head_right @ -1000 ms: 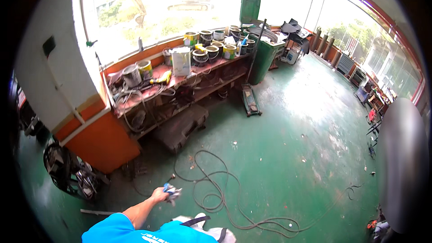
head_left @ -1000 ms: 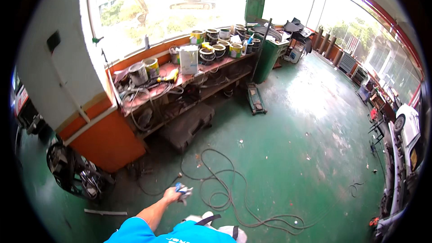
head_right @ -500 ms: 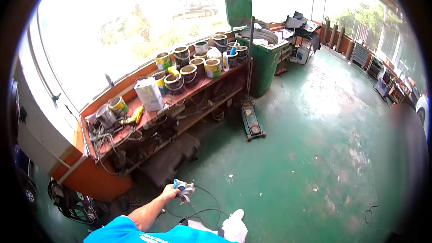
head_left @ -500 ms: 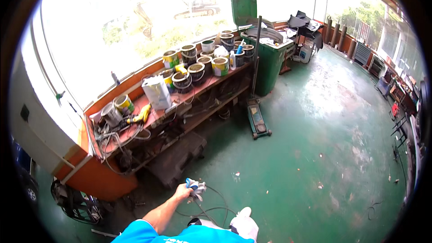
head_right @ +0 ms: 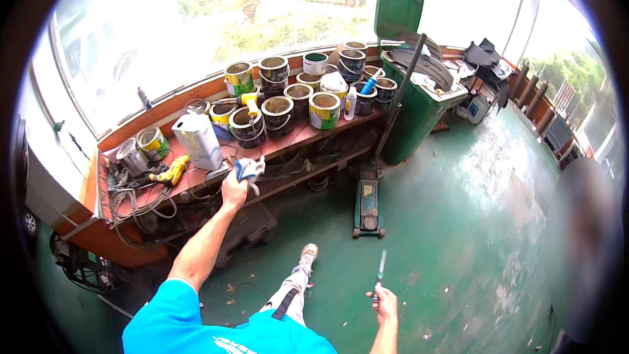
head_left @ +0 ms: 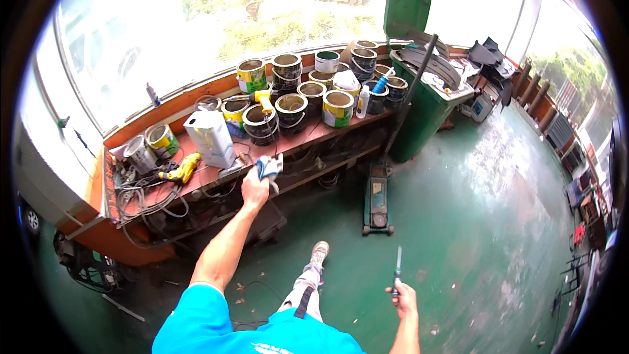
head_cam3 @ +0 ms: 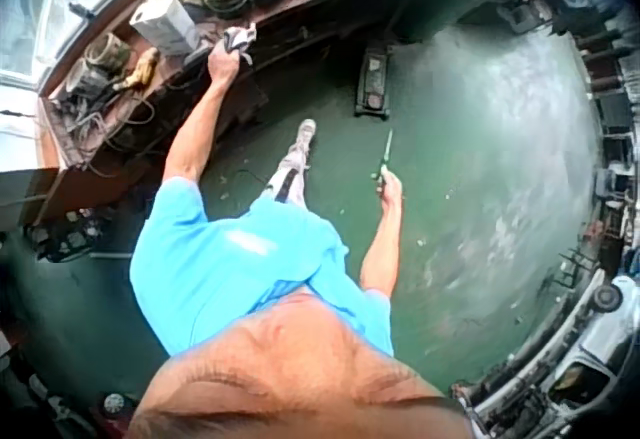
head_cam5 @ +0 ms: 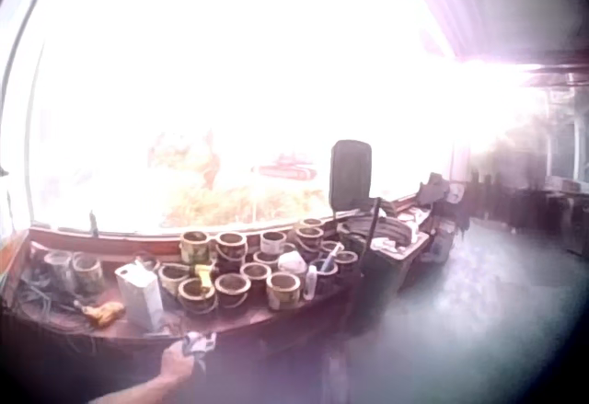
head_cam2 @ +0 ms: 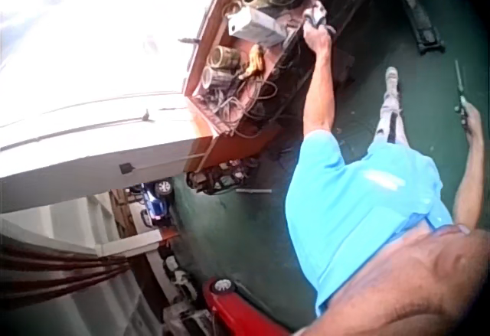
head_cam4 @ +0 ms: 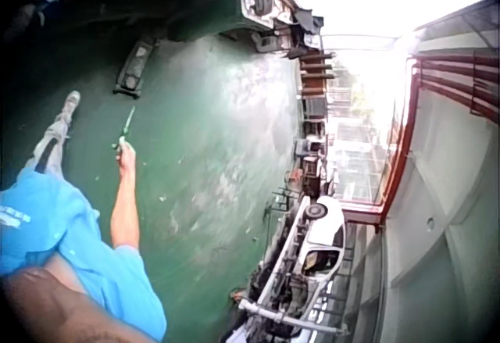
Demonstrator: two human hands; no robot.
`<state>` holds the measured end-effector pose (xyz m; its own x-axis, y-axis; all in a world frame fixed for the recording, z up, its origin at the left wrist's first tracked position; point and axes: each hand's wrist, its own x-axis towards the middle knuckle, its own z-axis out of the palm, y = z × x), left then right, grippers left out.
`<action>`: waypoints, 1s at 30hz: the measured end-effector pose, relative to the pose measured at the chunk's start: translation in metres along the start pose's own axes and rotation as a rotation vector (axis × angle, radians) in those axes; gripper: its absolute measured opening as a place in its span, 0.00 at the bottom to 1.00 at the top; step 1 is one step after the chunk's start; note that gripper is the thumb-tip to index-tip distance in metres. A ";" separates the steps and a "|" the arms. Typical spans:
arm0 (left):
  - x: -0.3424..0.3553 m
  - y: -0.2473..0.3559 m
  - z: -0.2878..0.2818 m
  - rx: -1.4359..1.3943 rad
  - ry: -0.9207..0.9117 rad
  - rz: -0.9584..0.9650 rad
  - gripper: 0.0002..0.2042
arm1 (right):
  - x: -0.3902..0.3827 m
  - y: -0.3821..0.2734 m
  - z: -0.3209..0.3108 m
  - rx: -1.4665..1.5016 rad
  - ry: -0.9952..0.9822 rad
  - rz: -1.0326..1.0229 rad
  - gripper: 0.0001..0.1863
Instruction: The person removes a car door handle, retrieves a screwdriver from a toolbox, and uses it to adjust the door mechanism. The person then reattaches the handle and tests the door opening and closing.
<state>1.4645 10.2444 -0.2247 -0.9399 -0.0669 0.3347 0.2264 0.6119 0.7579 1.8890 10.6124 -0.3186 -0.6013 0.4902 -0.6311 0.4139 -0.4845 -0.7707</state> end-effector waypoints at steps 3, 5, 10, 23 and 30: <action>0.108 0.012 0.077 0.278 0.109 0.135 0.18 | 0.086 -0.080 0.089 -0.148 -0.194 -0.070 0.14; 0.147 -0.036 0.130 0.410 0.087 0.198 0.19 | 0.128 -0.113 0.145 -0.221 -0.273 -0.052 0.17; 0.206 -0.124 0.251 0.718 -0.376 0.140 0.23 | 0.266 -0.207 0.296 -0.341 -0.522 -0.065 0.21; 0.147 -0.058 0.215 0.269 -0.308 -0.094 0.23 | 0.456 -0.185 0.511 -0.295 -0.394 -0.303 0.39; -0.054 -0.106 0.252 0.505 -0.922 -0.408 0.17 | 0.418 -0.110 0.201 -0.644 -0.589 -0.081 0.23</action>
<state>1.4268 10.3819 -0.4645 -0.7969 0.1445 -0.5866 -0.0740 0.9403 0.3322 1.4543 10.7252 -0.4798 -0.8272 -0.0344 -0.5608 0.5531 0.1257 -0.8236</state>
